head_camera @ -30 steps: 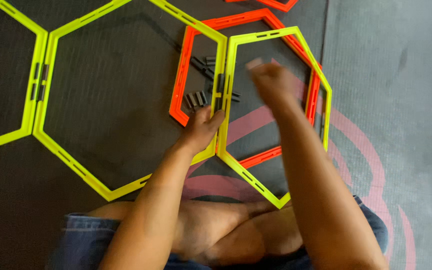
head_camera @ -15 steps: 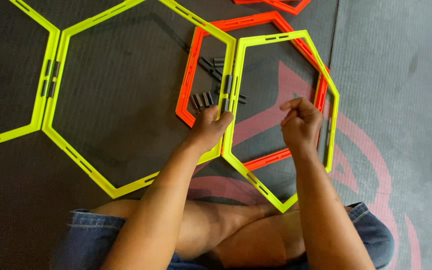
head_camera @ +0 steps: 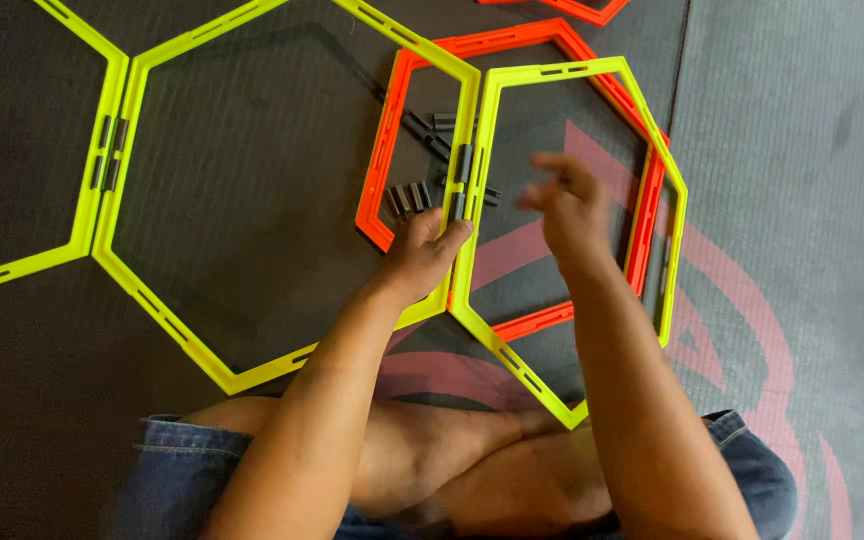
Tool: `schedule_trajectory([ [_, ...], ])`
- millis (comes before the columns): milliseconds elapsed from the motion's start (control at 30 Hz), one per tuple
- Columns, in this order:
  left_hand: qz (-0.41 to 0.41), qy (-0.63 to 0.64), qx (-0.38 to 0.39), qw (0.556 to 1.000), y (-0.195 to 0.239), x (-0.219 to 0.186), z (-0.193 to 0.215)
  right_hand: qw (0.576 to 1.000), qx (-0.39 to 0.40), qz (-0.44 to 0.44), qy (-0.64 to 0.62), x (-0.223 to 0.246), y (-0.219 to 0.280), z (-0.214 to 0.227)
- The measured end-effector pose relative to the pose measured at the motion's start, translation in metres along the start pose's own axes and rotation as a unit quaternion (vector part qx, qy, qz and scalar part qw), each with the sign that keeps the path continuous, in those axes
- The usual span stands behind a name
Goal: The person assembles hexagonal frames by inserting black plastic connectors into slots on the edges of neon yellow and orange frames. They connect multiple frames together to form a larger structure on the floor.
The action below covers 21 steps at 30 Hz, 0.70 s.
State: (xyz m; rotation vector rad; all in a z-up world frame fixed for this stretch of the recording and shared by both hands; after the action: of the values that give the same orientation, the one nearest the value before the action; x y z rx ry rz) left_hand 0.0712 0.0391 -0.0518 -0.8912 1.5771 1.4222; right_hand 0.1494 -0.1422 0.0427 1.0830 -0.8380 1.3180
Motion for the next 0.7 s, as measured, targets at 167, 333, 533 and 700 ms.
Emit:
schedule_trajectory([
  [167, -0.027, 0.032, -0.001, 0.999, -0.003, 0.0, 0.002, 0.949, 0.191, -0.242, -0.071, 0.017, -0.013, -0.058],
  [333, -0.033, 0.036, -0.013, 0.999, -0.001, -0.007, -0.002, 0.948, 0.189, -0.247, -0.063, -0.003, -0.021, -0.065],
  [533, -0.032, 0.016, -0.008, 0.999, -0.006, -0.006, -0.005, 0.951, 0.183, -0.245, 0.036, -0.086, -0.066, -0.078],
  [700, -0.013, -0.027, -0.003, 1.0, 0.001, -0.016, 0.004, 0.934, 0.209, -0.207, 0.203, -0.131, -0.098, -0.103],
])
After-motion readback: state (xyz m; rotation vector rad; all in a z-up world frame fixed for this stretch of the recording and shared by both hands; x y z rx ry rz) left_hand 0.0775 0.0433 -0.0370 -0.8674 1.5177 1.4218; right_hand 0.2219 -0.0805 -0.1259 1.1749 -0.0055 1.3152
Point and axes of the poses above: each hand's wrist, its own y-axis away from the middle knuckle, its own z-axis out of the back of the hand, x = y × z, the point moved 6 cm from there along -y, towards the middle knuckle, and after that the axes turned 8 degrees about x, right-handed, at the moved point
